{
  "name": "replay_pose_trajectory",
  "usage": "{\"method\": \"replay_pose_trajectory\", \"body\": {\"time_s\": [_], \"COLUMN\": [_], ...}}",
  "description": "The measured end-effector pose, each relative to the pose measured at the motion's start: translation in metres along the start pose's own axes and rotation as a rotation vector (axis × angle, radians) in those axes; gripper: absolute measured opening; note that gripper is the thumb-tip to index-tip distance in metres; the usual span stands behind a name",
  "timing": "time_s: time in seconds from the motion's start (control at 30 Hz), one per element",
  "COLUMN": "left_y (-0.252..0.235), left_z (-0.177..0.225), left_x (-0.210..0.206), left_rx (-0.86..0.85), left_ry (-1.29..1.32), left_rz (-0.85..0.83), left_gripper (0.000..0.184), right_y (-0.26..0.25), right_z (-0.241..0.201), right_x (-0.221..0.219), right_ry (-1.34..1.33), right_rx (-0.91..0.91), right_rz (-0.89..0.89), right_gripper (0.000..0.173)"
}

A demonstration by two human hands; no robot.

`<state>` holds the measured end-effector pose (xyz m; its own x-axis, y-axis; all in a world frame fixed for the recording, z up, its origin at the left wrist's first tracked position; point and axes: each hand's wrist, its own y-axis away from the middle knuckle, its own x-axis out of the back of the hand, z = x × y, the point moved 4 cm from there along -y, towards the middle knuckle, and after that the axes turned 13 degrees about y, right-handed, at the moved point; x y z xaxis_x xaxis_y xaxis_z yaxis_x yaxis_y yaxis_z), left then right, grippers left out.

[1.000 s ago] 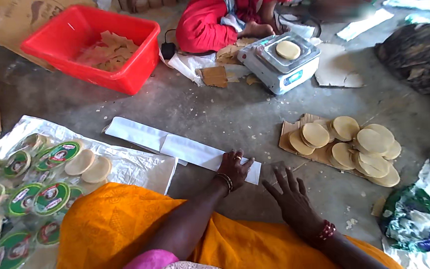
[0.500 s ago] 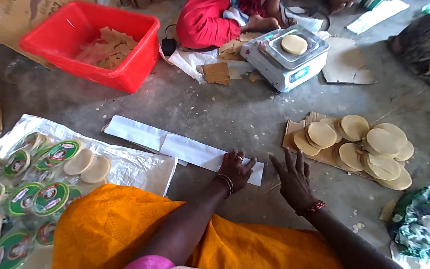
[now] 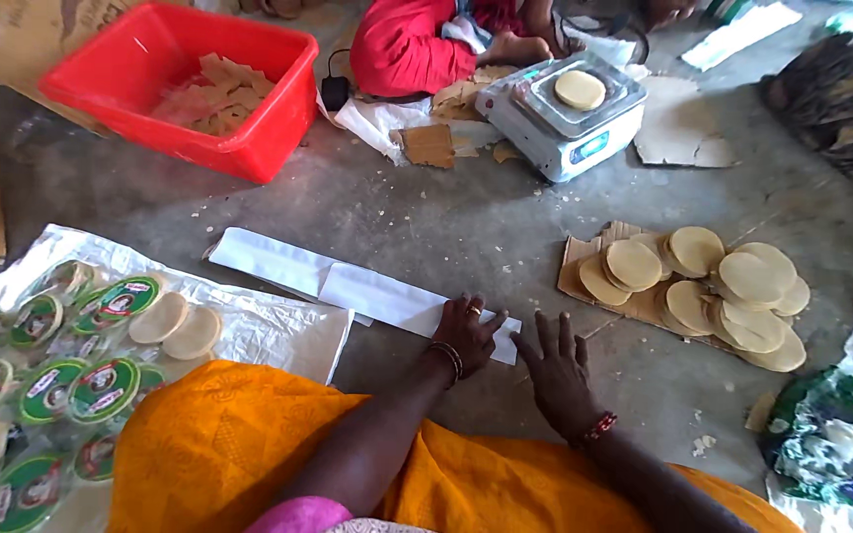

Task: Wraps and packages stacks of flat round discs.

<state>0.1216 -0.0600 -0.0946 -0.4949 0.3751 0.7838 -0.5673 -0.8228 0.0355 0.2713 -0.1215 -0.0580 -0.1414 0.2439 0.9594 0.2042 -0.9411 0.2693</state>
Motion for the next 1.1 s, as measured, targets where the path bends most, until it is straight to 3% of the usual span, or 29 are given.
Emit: {"method": "replay_pose_trajectory", "body": {"time_s": [0.1, 0.2, 0.3, 0.37, 0.47, 0.5, 0.57, 0.63, 0.7, 0.77, 0.87, 1.1], "left_y": [0.000, 0.000, 0.000, -0.002, -0.004, -0.005, -0.006, -0.005, -0.005, -0.005, -0.003, 0.001], "left_z": [0.002, 0.002, 0.001, 0.000, -0.002, -0.002, -0.001, -0.002, -0.002, -0.003, -0.001, -0.003], "left_x": [0.001, 0.001, -0.001, -0.004, -0.008, -0.007, -0.004, -0.003, -0.002, -0.001, 0.000, 0.000], "left_rx": [0.000, 0.007, 0.013, -0.002, 0.041, 0.073, 0.113, 0.120, 0.107, 0.096, 0.099, 0.085], "left_ry": [-0.002, -0.027, -0.056, -0.068, -0.057, -0.044, -0.019, 0.002, -0.007, 0.001, 0.008, 0.027], "left_rz": [0.011, -0.009, -0.025, -0.002, -0.051, -0.087, -0.132, -0.102, -0.042, 0.004, 0.017, 0.038], "left_gripper": [0.049, 0.050, 0.052, 0.052, 0.055, 0.056, 0.061, 0.064, 0.064, 0.063, 0.063, 0.064], "right_y": [0.015, 0.034, 0.051, 0.060, 0.048, 0.037, 0.010, -0.008, -0.024, -0.040, -0.061, -0.071], "right_z": [-0.013, -0.025, -0.033, -0.035, -0.016, 0.006, 0.066, 0.121, 0.161, 0.185, 0.199, 0.197], "right_x": [-0.005, -0.006, -0.010, -0.007, 0.014, 0.020, 0.031, 0.040, 0.033, 0.017, 0.010, 0.014], "right_ry": [0.086, 0.147, 0.128, 0.048, -0.247, -0.395, -0.654, -0.846, -0.948, -1.054, -0.993, -0.931], "right_rx": [0.030, 0.043, 0.127, 0.228, 0.277, 0.180, -0.198, -0.675, -0.996, -1.117, -1.199, -1.417], "right_rz": [-0.135, -0.382, -0.399, -0.400, -0.525, -0.434, -0.131, 0.117, 0.251, 0.327, 0.324, 0.275], "right_gripper": [0.069, 0.088, 0.098, 0.084, 0.040, 0.031, 0.018, 0.027, 0.039, 0.040, 0.037, 0.060]}}
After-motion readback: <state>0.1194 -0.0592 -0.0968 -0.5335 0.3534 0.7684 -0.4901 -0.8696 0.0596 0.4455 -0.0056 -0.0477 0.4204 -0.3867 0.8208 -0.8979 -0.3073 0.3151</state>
